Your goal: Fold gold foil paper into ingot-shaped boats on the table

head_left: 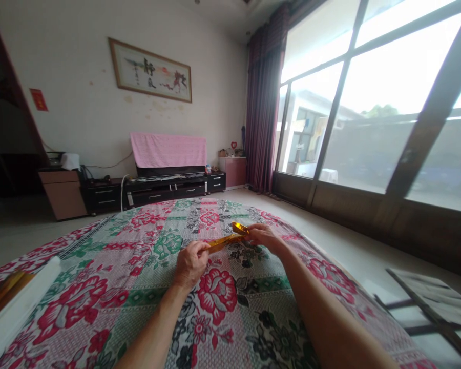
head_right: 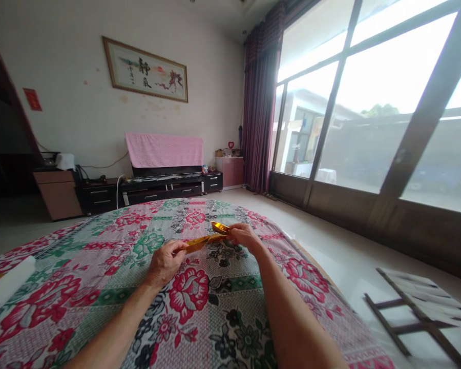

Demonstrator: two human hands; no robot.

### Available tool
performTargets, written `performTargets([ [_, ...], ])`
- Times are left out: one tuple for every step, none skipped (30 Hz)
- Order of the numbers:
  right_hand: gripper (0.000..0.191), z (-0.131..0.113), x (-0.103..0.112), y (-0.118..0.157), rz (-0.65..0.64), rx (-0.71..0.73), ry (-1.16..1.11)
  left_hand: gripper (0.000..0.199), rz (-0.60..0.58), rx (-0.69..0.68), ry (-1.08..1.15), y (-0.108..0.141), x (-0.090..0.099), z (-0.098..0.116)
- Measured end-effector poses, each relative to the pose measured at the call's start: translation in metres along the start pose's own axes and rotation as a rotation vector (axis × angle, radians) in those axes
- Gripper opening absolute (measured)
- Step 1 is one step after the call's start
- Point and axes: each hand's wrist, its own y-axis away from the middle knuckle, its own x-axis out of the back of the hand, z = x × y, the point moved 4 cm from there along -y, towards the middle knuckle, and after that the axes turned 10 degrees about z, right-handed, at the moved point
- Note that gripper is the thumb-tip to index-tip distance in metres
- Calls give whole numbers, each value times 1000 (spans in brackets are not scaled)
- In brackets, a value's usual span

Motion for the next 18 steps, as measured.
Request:
performTargets([
  [22, 1, -2, 0, -2, -3, -21, 18, -1, -1, -5, 0, 0, 0],
  [22, 1, -4, -1, -2, -5, -41, 18, -2, 1, -11, 0, 0, 0],
  [21, 2, -6, -3, 1, -5, -60, 18, -4, 3, -16, 0, 0, 0],
  [21, 2, -8, -4, 7, -7, -76, 18, -8, 4, -19, 1, -1, 0],
  [21, 3, -10, -5, 15, -8, -93, 18, -14, 5, -18, 1, -1, 0],
  [21, 3, -12, -6, 25, -8, -111, 18, -20, 7, -16, 1, -1, 0],
  [21, 3, -13, -7, 37, -9, -128, 19, -30, 9, -14, 2, -2, -1],
  [21, 3, -14, -8, 51, -11, -145, 19, -41, 14, -14, 1, -3, -1],
  [21, 3, -14, -8, 64, -15, -161, 20, -58, 18, -20, 1, -4, -2],
  [21, 3, -14, -8, 78, -20, -178, 20, -82, 22, -28, 0, -6, -3],
  [21, 2, -13, -8, 92, -26, -194, 20, -107, 22, -37, -1, -8, -3],
  [21, 2, -12, -8, 111, -31, -211, 21, -132, 22, -45, -2, -10, -2],
  [21, 2, -9, -8, 136, -35, -230, 21, -153, 20, -48, -4, -13, -1],
  [20, 2, -6, -8, 169, -38, -250, 21, -164, 22, -50, -6, -16, 1],
  [21, 4, -2, -9, 209, -42, -271, 22, -169, 28, -53, -8, -19, 4],
  [22, 5, 2, -9, 256, -48, -291, 22, -178, 27, -54, -10, -24, 7],
  [23, 8, 6, -10, 304, -55, -311, 22, -186, 23, -59, -12, -29, 12],
  [25, 11, 9, -10, 349, -64, -329, 22, -194, 19, -65, -13, -34, 16],
])
